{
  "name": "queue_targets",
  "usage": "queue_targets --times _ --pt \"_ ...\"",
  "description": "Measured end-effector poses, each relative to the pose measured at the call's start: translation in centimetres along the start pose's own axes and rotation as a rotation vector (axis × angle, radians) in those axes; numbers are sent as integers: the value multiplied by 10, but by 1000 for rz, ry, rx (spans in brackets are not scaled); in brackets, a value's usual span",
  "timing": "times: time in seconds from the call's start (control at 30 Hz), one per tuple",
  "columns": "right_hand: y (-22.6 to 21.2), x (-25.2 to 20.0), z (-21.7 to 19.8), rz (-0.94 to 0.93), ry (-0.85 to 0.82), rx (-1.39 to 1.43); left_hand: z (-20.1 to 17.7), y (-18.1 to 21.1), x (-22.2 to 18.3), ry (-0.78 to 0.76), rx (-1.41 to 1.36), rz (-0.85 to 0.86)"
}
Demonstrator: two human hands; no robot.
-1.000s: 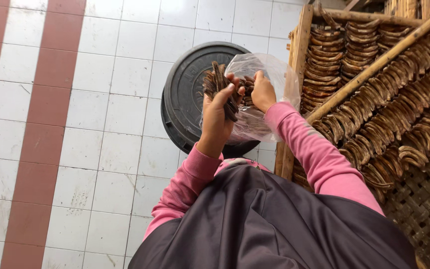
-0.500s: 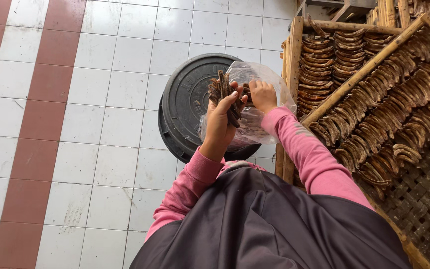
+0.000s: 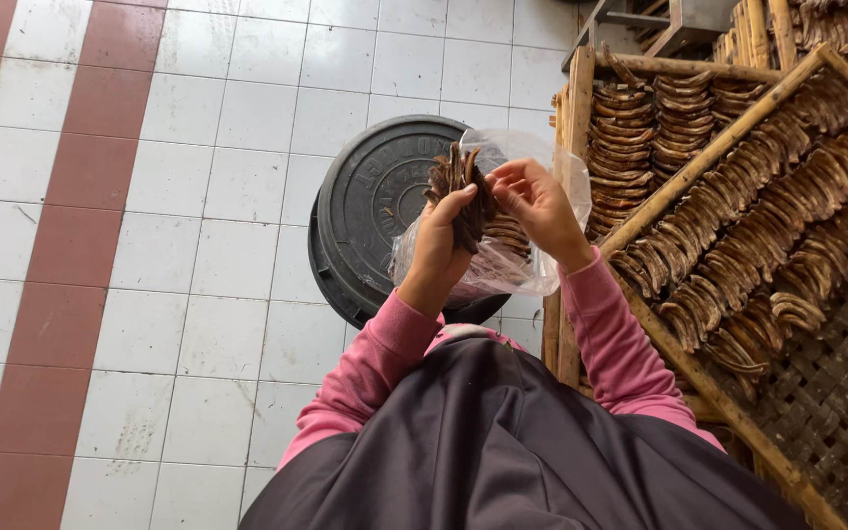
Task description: The person picks up dried banana slices from a bamboo tray by hand and places them into a clear plastic bag.
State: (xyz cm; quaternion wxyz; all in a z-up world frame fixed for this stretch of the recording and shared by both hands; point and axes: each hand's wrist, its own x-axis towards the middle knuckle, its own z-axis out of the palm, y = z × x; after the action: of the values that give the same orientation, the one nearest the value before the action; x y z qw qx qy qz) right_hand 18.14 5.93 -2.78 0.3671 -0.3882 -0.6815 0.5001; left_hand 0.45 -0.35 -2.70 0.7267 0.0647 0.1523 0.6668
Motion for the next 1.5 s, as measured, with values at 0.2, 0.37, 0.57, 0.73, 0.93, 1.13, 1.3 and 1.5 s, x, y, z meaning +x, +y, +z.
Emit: queue_targets --times 0.2,0.37,0.57,0.73,0.93,1.13,1.3,1.5 --pt "-66 -10 10 -86 18 -162 1 -9 12 18 116 116" --pt "-78 -11 11 -126 136 -275 12 -15 16 -17 224 184" --pt "-78 -2 -2 -34 51 -27 15 -9 17 -6 347 213" --pt "-89 1 -6 43 126 57 11 0 18 42 375 193" --pt "-91 2 3 -262 78 -523 15 1 22 -1 403 224" --pt "-26 14 -26 -375 165 -1084 9 24 17 72 428 255" --pt "79 37 -12 -312 -17 -1310 18 25 15 29 424 269" --pt "150 56 -22 -442 -152 -1465 24 19 11 21 429 301"
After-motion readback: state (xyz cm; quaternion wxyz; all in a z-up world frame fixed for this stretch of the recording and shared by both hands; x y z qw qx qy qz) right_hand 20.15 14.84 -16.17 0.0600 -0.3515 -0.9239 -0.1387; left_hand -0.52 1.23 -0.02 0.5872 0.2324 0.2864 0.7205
